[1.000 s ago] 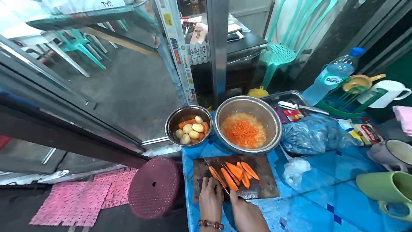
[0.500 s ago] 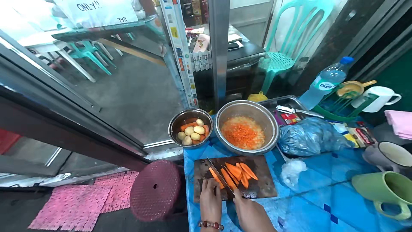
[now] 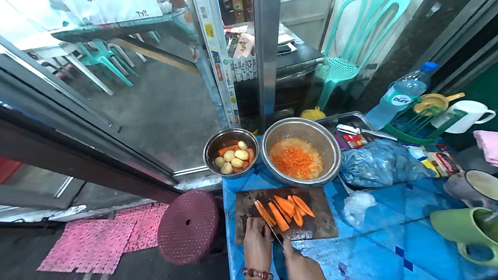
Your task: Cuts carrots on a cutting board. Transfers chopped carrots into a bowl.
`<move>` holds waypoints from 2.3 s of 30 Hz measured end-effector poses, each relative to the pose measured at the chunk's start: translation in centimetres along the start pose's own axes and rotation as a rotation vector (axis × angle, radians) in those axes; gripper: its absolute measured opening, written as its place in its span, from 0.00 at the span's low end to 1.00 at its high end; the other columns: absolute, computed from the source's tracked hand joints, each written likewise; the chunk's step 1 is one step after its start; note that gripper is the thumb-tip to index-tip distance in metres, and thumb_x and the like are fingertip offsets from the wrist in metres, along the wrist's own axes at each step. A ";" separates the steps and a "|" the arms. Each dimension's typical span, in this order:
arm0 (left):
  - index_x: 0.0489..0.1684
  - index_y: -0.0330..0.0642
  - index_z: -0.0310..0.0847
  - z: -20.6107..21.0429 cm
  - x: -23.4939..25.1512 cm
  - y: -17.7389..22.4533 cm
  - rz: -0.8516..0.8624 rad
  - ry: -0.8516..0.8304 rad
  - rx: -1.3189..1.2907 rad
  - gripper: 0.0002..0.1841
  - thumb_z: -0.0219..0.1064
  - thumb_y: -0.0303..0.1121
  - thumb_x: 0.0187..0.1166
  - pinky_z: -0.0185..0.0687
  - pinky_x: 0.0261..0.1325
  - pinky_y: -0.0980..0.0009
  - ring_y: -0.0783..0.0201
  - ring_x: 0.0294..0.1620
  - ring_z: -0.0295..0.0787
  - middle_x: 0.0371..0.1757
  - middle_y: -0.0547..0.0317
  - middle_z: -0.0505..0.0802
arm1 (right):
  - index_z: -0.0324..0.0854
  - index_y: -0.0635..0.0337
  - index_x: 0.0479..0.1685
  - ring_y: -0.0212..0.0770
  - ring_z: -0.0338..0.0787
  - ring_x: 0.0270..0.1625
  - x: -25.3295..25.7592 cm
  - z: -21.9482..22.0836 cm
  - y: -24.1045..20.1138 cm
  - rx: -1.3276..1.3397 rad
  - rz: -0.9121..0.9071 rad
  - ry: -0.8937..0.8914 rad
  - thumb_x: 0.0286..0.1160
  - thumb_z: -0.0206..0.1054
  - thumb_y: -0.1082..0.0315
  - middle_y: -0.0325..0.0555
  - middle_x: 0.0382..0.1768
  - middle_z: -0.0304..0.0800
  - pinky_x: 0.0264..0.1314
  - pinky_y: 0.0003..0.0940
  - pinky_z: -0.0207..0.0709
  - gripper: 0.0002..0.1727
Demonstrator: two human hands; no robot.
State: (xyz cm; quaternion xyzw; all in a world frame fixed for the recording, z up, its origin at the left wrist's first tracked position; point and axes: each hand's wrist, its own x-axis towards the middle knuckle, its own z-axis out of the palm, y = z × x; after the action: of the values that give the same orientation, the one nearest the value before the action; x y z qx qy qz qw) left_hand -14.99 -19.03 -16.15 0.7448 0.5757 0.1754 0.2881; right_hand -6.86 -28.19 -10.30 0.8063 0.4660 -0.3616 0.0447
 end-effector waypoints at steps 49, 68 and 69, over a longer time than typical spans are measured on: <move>0.58 0.42 0.91 -2.1 3.3 -2.4 0.337 -0.062 0.262 0.15 0.71 0.37 0.79 0.82 0.70 0.50 0.41 0.65 0.87 0.59 0.42 0.92 | 0.67 0.58 0.83 0.71 0.95 0.50 -2.0 -1.8 3.1 0.052 -0.043 -0.010 0.97 0.43 0.56 0.66 0.42 0.94 0.51 0.66 0.85 0.25; 0.56 0.37 0.91 -1.1 2.4 -1.6 0.208 0.005 0.101 0.13 0.71 0.30 0.78 0.87 0.66 0.56 0.45 0.61 0.90 0.57 0.39 0.91 | 0.63 0.59 0.83 0.67 0.95 0.55 0.3 -3.6 -0.2 0.014 -0.014 -0.106 0.89 0.52 0.70 0.63 0.47 0.95 0.54 0.62 0.86 0.24; 0.56 0.37 0.91 -1.0 2.3 -1.7 0.209 0.017 0.096 0.13 0.72 0.30 0.77 0.87 0.65 0.56 0.45 0.60 0.91 0.57 0.39 0.92 | 0.62 0.58 0.86 0.67 0.95 0.56 0.6 -3.8 0.0 0.036 -0.018 -0.111 0.93 0.50 0.65 0.64 0.48 0.94 0.56 0.62 0.86 0.25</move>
State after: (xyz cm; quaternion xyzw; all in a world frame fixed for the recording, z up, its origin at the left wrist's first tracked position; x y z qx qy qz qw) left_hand -16.20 -16.31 -16.65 0.8121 0.5052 0.1832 0.2274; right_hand -4.60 -26.17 -7.93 0.7815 0.4633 -0.4145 0.0527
